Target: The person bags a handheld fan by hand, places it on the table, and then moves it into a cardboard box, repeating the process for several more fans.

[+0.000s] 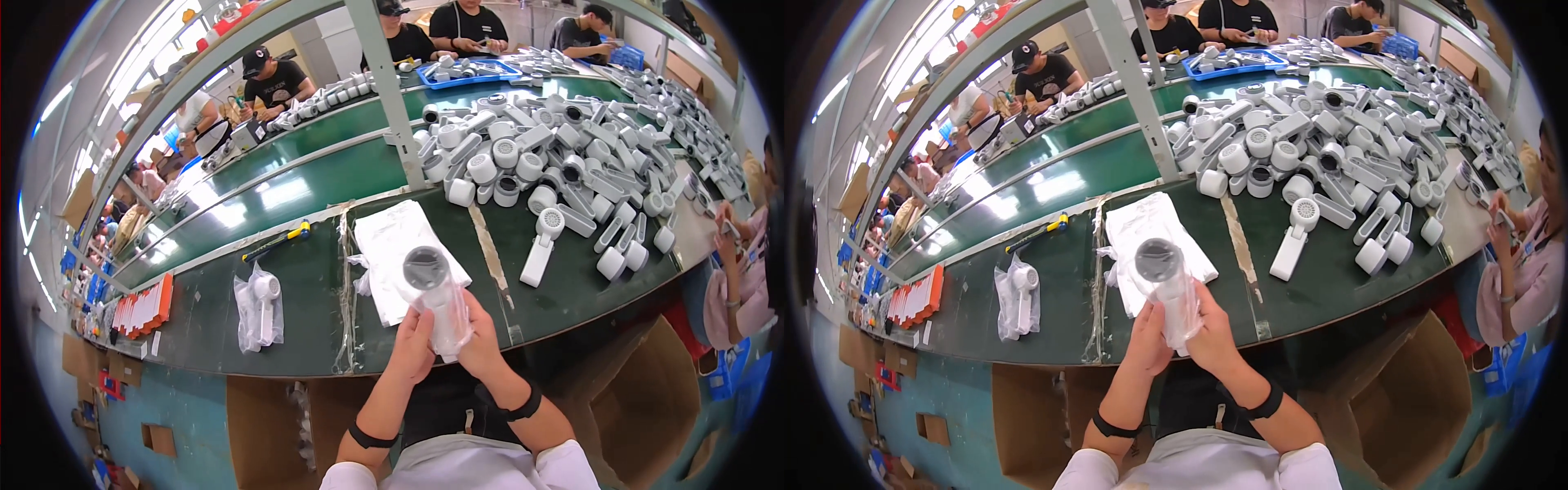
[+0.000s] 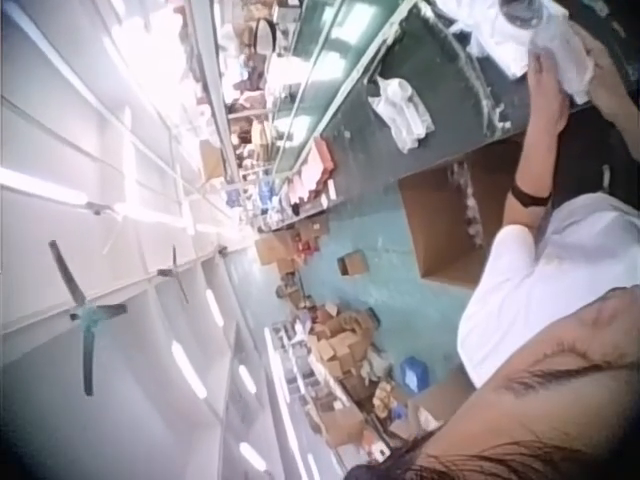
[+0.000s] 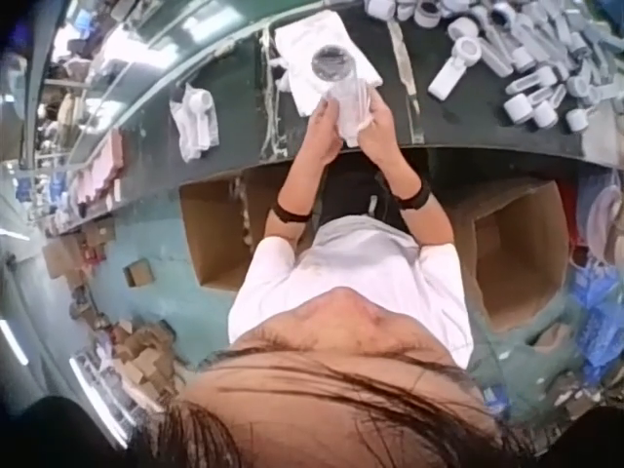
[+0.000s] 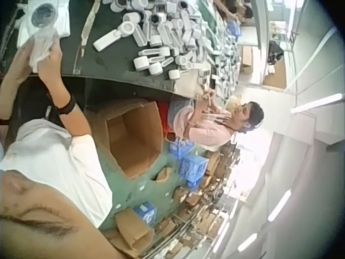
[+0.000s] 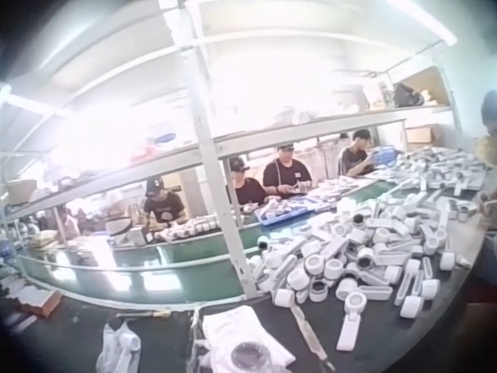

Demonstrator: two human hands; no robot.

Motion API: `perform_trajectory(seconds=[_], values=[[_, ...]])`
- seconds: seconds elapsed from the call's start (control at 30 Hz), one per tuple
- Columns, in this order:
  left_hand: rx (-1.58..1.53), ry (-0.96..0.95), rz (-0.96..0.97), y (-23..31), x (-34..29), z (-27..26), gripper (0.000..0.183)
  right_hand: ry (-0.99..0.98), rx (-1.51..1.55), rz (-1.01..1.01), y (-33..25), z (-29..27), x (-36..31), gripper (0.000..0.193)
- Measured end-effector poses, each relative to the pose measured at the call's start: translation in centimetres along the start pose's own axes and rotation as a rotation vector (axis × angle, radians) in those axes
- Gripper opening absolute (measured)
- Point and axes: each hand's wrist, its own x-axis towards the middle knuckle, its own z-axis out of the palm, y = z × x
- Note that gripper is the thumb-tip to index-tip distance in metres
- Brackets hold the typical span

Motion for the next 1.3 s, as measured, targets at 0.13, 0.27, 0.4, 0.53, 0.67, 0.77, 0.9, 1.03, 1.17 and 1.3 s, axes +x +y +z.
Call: perform_trajectory(seconds=[0.13, 0.27, 0.4, 0.53, 0.67, 0.77, 0.9, 1.03, 1.17, 1.3], values=[[-0.100, -0.060, -0.009, 1.1, -0.1, -0.4, 0.041, 0.020, -0.018, 0.005, 0.2, 1.7, 0.3, 0.040], [-0.104, 0.086, 0.040, 2.6, -0.7, -0.4, 0.045, 0.155, -0.644, -0.294, -0.5, 1.1, 1.5, 0.022], [-0.012, 0.036, 0.008, 4.4, -0.5, -2.1, 0.055, 0.124, -0.633, -0.246, -0.1, 0.2, 0.9, 0.012], [-0.181, -0.024, -0.030, 4.8, -0.5, -3.5, 0.051, 0.091, -0.352, -0.081, 1.2, -0.2, -0.5, 0.011], [-0.242, 0.024, -0.010, 4.6, -1.0, -3.2, 0.044, 0.095, -0.189, -0.041, 1.1, 0.0, -1.5, 0.013], [-0.064, 0.004, 0.042, 5.3, -1.6, -3.1, 0.043, 0.116, -0.298, -0.122, 1.4, -0.4, -1.7, 0.020], [-0.076, -0.020, 0.005, 5.5, -1.7, -3.3, 0.047, 0.103, -0.519, -0.315, -0.9, 0.5, -1.9, 0.043], [-0.072, -0.085, -0.021, 4.7, -1.3, -3.5, 0.049, -0.092, -0.919, -0.615, -1.6, 2.0, -0.4, 0.066], [-0.074, -0.035, -0.077, 5.3, -2.1, -1.9, 0.051, -0.001, -1.019, -0.620, -1.8, 1.9, 0.9, 0.069], [-0.218, -0.152, -0.099, 5.5, -1.8, -3.5, 0.054, 0.230, -0.594, -0.403, -2.3, 2.4, 1.4, 0.049]])
